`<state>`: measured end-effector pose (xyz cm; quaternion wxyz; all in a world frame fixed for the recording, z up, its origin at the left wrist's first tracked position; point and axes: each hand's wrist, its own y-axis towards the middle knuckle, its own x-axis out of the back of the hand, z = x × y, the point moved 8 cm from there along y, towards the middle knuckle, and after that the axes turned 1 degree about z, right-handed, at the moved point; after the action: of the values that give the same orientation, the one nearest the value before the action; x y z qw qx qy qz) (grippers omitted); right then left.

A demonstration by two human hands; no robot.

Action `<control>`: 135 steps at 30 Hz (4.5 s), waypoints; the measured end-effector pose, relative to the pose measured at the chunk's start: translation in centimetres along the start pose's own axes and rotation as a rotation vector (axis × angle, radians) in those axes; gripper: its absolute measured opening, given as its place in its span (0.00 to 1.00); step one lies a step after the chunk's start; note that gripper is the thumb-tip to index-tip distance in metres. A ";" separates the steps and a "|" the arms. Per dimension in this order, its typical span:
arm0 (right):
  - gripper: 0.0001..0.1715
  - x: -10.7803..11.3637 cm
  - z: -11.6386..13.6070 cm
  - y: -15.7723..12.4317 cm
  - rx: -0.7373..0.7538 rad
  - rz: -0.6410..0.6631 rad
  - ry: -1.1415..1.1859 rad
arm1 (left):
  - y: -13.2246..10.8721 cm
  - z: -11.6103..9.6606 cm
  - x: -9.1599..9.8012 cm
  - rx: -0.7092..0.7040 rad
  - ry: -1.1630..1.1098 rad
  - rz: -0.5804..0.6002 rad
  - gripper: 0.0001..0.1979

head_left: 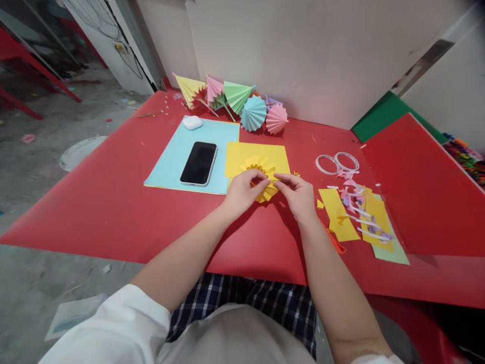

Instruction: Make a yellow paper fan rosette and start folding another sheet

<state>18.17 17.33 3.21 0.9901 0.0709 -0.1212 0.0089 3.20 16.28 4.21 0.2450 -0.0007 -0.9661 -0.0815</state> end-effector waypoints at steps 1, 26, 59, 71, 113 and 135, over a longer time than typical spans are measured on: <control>0.13 0.0 0.1 -0.1 0.005 -0.008 -0.018 | 0.0 0.0 0.0 -0.003 0.000 -0.005 0.08; 0.09 0.8 0.9 -0.4 0.054 -0.103 -0.030 | 0.0 0.3 -0.1 -0.021 -0.029 -0.022 0.07; 0.06 0.1 1.8 -0.8 0.169 -0.059 -0.195 | -0.2 -1.2 0.3 -0.156 0.058 -0.064 0.05; 0.06 0.0 2.6 -0.9 0.315 -0.090 -0.292 | -0.3 -1.2 0.4 -0.149 0.070 -0.098 0.04; 0.13 0.6 1.2 -0.3 0.097 -0.053 -0.090 | 0.3 0.0 0.0 -0.040 0.001 0.003 0.08; 0.08 0.0 2.0 -0.4 0.176 -0.012 -0.200 | 0.3 -0.1 0.2 -0.057 0.040 -0.001 0.08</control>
<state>17.73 16.60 5.08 0.9630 0.1589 -0.2176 0.0065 3.05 16.58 4.41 0.2640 -0.0056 -0.9583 -0.1091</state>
